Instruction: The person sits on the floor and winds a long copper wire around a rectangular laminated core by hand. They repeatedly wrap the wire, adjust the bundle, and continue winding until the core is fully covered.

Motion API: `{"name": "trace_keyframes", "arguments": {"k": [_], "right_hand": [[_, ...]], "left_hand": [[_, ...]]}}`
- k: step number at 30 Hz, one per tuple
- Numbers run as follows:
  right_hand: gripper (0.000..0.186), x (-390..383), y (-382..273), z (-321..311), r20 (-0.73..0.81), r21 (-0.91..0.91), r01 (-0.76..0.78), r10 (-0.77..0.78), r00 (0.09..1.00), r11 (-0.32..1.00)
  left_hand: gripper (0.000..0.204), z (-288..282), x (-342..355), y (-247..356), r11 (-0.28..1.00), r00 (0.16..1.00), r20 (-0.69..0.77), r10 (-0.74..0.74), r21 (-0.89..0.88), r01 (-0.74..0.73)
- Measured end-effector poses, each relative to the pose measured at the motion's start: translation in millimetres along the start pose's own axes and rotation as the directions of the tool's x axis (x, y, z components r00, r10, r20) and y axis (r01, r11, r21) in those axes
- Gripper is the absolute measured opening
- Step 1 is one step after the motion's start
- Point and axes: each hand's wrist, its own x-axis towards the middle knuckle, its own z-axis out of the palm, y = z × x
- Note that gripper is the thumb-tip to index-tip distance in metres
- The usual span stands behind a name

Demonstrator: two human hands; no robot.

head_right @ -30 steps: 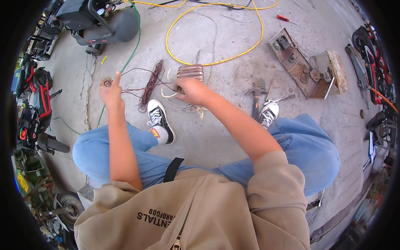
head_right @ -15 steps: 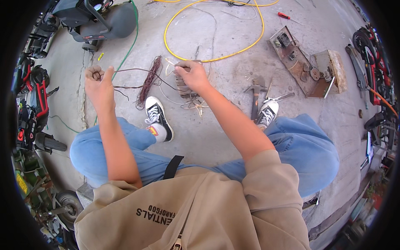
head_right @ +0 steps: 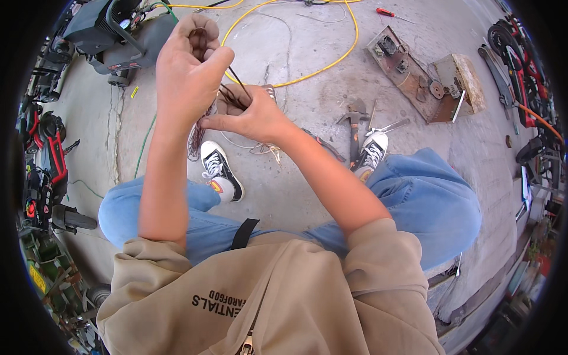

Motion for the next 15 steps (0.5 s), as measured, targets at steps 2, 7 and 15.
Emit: {"name": "trace_keyframes", "arguments": {"k": [2, 7, 15], "right_hand": [[0.018, 5, 15, -12, -0.245, -0.097, -0.038, 0.013, 0.969, 0.995], [0.025, -2, 22, -35, -0.392, -0.022, 0.122, -0.121, 0.912, 0.992], [0.046, 4, 67, -52, -0.525, 0.060, 0.054, -0.015, 0.851, 0.997]], "left_hand": [[0.028, 28, 16, -9, 0.982, 0.983, 0.023, 0.182, 0.040, -0.183], [0.028, 72, 27, -4, 0.625, 0.900, 0.333, -0.282, -0.648, 0.435], [0.039, 90, 61, -17, 0.289, 0.895, 0.265, -0.358, -0.880, 0.376]]}}
